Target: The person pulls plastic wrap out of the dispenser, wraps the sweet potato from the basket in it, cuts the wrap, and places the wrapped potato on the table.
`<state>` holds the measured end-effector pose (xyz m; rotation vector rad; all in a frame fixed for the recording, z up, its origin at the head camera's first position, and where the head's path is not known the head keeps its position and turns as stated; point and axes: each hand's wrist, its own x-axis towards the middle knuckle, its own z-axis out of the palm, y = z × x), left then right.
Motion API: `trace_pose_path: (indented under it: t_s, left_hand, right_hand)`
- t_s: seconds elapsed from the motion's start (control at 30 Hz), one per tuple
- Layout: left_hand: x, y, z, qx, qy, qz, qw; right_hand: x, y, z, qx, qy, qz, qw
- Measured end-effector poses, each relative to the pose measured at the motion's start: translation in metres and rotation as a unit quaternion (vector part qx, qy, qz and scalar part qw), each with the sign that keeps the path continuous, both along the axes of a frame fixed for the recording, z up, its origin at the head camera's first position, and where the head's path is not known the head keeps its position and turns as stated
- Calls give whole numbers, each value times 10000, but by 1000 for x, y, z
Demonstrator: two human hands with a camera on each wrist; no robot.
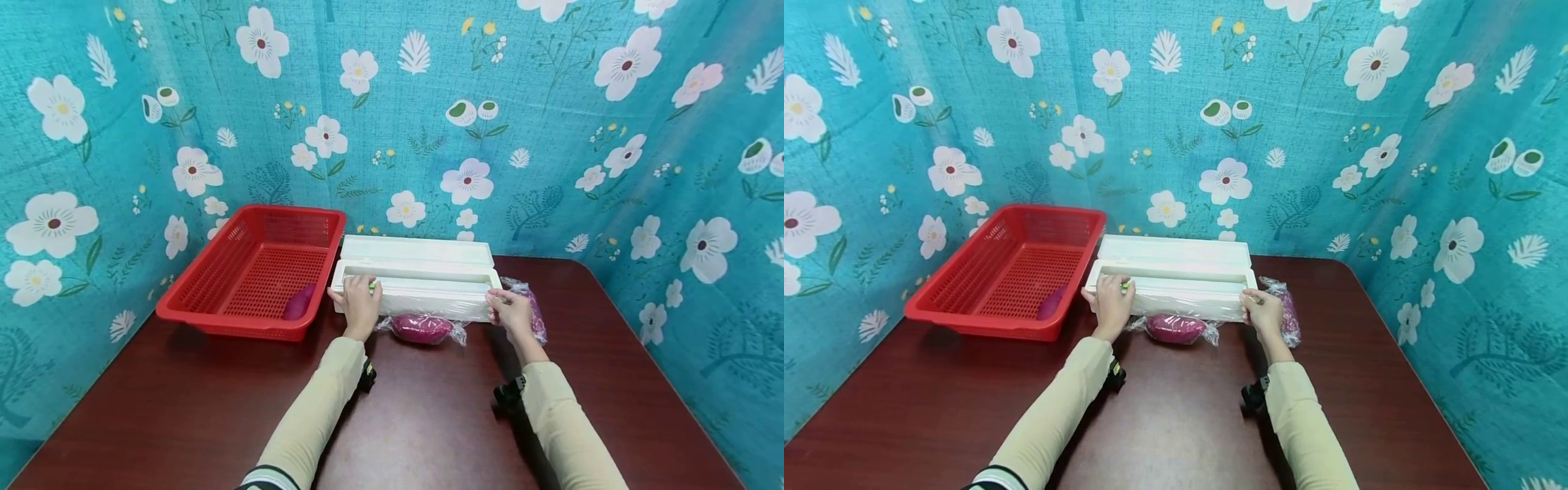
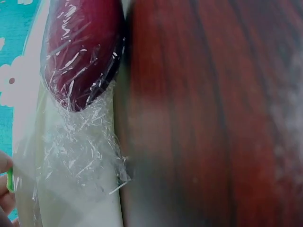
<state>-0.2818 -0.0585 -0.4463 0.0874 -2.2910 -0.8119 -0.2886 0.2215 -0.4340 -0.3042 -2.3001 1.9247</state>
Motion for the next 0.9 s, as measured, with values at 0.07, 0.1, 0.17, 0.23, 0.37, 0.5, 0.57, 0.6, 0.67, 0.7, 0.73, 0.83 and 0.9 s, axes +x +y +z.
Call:
trace_pose_path:
  t_s: [0.07, 0.1, 0.17, 0.23, 0.37, 0.5, 0.57, 0.6, 0.67, 0.7, 0.73, 0.83, 0.9]
  left_hand:
    - [0, -2, 0, 58, 115, 36, 9999]
    - [0, -3, 0, 71, 194, 96, 9997]
    - [1, -6, -1, 106, 376, 217, 9990]
    - [1, -10, -1, 105, 554, 311, 9979]
    - [1, -14, -1, 40, 683, 296, 9972]
    - [1, -16, -1, 17, 617, 284, 9977]
    - [1, -17, 0, 122, 602, 369, 9974]
    - [1, -17, 0, 171, 595, 391, 9973]
    - [1, -18, 0, 258, 608, 427, 9969]
    - [0, -18, 0, 288, 610, 450, 9967]
    - [0, -18, 1, 311, 626, 477, 9964]
    - [1, -17, 1, 273, 575, 474, 9968]
    - [1, -16, 2, 273, 498, 499, 9971]
  right_hand:
    - [1, 0, 1, 19, 13, 43, 10000]
    - [1, 0, 1, 9, -4, 43, 10000]
    - [2, 0, 2, 10, -30, 19, 10000]
    - [3, 0, 3, -14, -36, 14, 10000]
    - [4, -1, 4, -17, -35, 17, 10000]
    - [5, 0, 3, 24, -111, 31, 9999]
    - [6, 1, 2, 10, -112, 31, 9999]
    - [6, 2, 2, 6, -106, 11, 9999]
    - [6, 2, 2, -39, -37, -16, 10000]
    - [6, 3, 2, -63, 1, -21, 10000]
    - [6, 3, 3, -151, 6, -33, 9999]
    - [7, 4, 3, -378, -60, 63, 9992]
    - [9, 5, 3, -443, -147, 230, 9986]
